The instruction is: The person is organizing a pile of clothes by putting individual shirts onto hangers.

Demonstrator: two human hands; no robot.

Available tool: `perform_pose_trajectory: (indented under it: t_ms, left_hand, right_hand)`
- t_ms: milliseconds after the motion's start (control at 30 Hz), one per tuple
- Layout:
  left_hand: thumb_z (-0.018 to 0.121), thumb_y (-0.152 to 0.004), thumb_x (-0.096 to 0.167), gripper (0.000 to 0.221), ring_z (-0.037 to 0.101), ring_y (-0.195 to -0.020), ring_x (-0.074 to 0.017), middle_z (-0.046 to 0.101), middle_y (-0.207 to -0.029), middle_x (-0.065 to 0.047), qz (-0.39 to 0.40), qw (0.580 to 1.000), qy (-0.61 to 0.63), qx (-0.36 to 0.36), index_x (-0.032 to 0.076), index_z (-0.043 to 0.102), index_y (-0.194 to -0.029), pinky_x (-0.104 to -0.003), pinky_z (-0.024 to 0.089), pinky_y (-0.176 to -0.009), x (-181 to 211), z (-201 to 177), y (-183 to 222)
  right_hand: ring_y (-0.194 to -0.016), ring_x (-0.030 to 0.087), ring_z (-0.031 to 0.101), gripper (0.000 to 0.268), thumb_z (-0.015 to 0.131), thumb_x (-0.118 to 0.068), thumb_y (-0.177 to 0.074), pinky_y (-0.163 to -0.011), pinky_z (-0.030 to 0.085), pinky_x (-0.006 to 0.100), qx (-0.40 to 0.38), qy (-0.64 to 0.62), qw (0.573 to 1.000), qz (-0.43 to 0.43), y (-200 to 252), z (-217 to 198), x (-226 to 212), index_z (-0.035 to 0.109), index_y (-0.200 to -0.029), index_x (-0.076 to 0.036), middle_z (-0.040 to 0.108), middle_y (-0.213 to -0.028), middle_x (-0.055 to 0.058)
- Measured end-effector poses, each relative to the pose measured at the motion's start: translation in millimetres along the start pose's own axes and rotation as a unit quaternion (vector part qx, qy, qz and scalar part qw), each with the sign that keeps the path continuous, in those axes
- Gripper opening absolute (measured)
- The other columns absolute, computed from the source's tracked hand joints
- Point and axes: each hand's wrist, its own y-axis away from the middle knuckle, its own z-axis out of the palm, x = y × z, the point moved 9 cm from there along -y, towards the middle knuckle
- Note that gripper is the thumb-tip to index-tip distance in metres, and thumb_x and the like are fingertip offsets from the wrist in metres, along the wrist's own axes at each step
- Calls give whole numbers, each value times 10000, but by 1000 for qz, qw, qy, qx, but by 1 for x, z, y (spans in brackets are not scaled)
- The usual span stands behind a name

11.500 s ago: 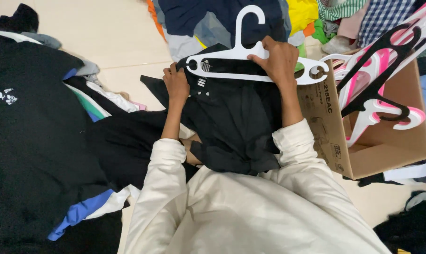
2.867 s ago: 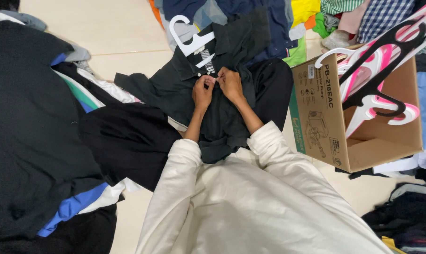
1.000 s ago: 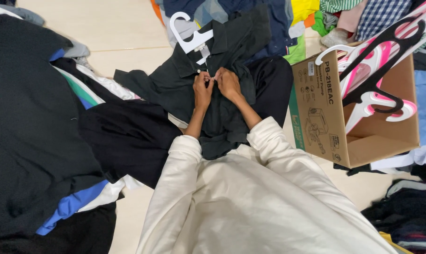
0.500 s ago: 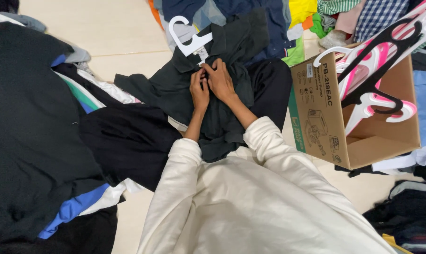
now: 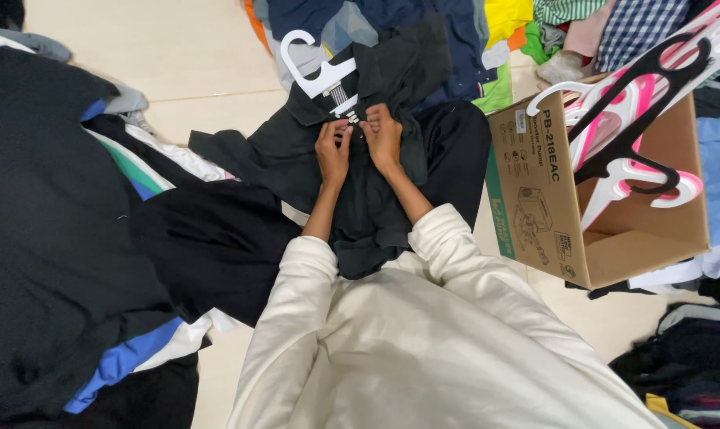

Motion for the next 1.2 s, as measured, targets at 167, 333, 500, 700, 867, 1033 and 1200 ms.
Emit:
perform_pose_trajectory:
  t_ms: [167, 333, 500, 700, 867, 1033, 1200]
  left_hand:
    - [783, -905, 137, 75, 734, -782, -228, 689, -834, -28, -46, 997, -53, 38, 123, 745, -968, -341, 601, -641, 6, -6, -9]
    - [785, -842, 226, 72, 726, -744, -166, 696, -796, 67, -99, 983, -142, 68, 249, 722, -868, -386, 590, -676, -1, -6, -6]
    - [759, -850, 201, 41, 738, -748, -203, 711, -792, 33, -122, 982, -123, 72, 192, 723, -867, -422, 591, -673, 10, -8, -7]
    - [733, -844, 154, 57, 744, -785, -252, 723, -808, -29, -109, 991, -47, 64, 164, 708, -894, -421, 581, -678, -7, -2, -6]
    - [704, -869, 91, 69, 744, -802, -288, 738, -841, -89, -89, 995, 16, 43, 118, 718, -931, -388, 581, -675, -13, 0, -3]
    - [708, -890, 80, 78, 753, -802, -296, 752, -866, -129, -70, 997, 28, 33, 91, 726, -966, -369, 588, -647, -14, 0, -4]
    - [719, -913, 105, 54, 752, -725, -215, 772, -804, -78, -105, 992, 69, 19, 114, 749, -957, -318, 583, -615, -33, 4, -6]
  right_hand:
    - [-855, 289, 775, 195, 787, -7, -833, -707, 647, 334, -7, 5, 999, 31, 0, 8, 17, 723, -1001, -81, 765, -907, 178]
    - [-847, 275, 776, 179, 765, -19, -847, -717, 650, 340, -18, 5, 999, 43, 3, 9, 10, 748, -1007, -98, 769, -922, 165]
    - [-828, 306, 769, 162, 681, 6, -878, -740, 646, 363, -15, 9, 1000, 17, 3, 7, -3, 736, -993, -94, 770, -900, 163]
    - [-794, 328, 755, 144, 657, 51, -893, -690, 643, 370, -15, -5, 1000, -21, 5, 4, -17, 719, -980, -45, 743, -876, 205]
    - [-802, 308, 750, 119, 688, 49, -892, -678, 637, 353, -24, -9, 999, -46, 6, 7, -14, 729, -968, -33, 728, -869, 196]
    - [-792, 275, 740, 115, 715, 48, -882, -688, 632, 332, -27, -7, 998, -61, 8, 5, -18, 733, -964, -30, 719, -852, 172]
    - [-767, 323, 734, 132, 670, 67, -905, -684, 626, 393, -46, 2, 994, -99, 14, 2, -45, 708, -1005, -10, 717, -834, 192]
